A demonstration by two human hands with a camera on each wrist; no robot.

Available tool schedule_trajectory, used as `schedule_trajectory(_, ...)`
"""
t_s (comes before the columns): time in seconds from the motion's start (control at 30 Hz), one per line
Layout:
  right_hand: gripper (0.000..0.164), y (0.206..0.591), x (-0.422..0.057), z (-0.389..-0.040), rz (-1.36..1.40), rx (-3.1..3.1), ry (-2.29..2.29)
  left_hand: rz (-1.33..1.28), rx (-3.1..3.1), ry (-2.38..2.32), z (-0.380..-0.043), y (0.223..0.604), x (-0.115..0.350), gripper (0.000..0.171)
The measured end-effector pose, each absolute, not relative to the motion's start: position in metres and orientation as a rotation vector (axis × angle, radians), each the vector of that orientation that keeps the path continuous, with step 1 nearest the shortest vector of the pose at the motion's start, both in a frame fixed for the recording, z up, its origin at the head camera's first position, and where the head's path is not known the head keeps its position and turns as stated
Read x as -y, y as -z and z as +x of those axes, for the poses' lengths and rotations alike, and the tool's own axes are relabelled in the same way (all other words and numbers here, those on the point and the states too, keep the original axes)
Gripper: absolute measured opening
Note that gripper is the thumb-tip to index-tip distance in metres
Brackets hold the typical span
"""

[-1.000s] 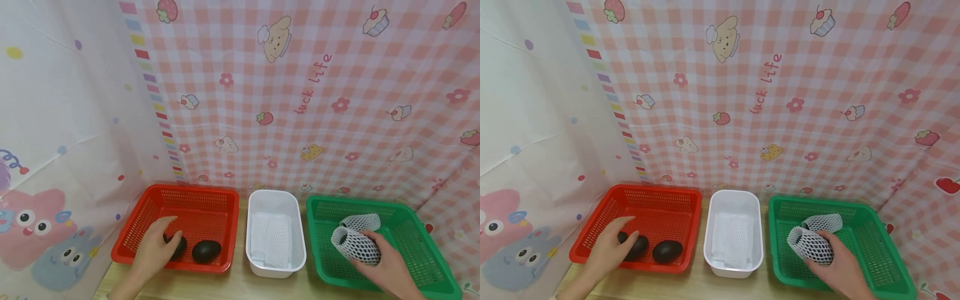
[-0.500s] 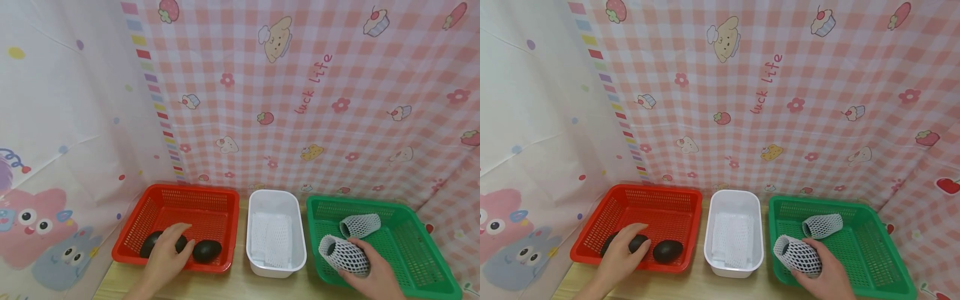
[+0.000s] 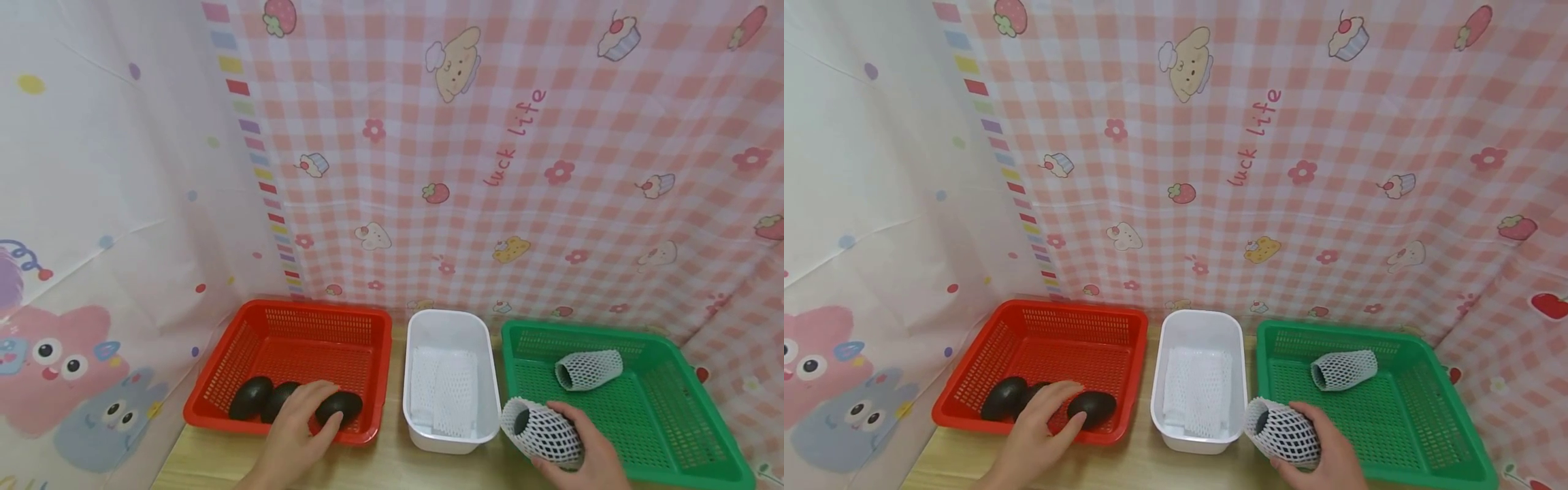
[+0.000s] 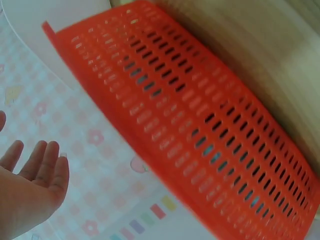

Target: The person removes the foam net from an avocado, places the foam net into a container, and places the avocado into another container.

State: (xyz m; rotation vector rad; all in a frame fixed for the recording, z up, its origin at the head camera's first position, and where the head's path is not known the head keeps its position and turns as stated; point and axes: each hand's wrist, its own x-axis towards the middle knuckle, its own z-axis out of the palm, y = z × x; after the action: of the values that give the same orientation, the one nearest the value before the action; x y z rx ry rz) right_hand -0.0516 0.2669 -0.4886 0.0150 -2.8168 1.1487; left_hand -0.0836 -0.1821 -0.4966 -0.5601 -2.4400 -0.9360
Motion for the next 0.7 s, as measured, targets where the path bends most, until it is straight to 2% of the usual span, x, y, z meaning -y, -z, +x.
schedule_trajectory(0.37, 0.082, 0.497, -0.253, -0.046, 0.043, 2.831, -1.145, -0.565, 2.466, 0.994, -0.074, 0.508, 0.161, 0.048)
schedule_trajectory(0.6, 0.083, 0.501, -0.243, -0.041, 0.103, 2.832, -1.187, -0.509, 2.581, 1.047, -0.066, 0.512, 0.151, 0.043)
schedule_trajectory(0.7, 0.083, 0.509, -0.241, -0.040, 0.175, 2.798, -1.204, -0.561, 2.550, 1.039, -0.064, 0.516, 0.148, 0.042)
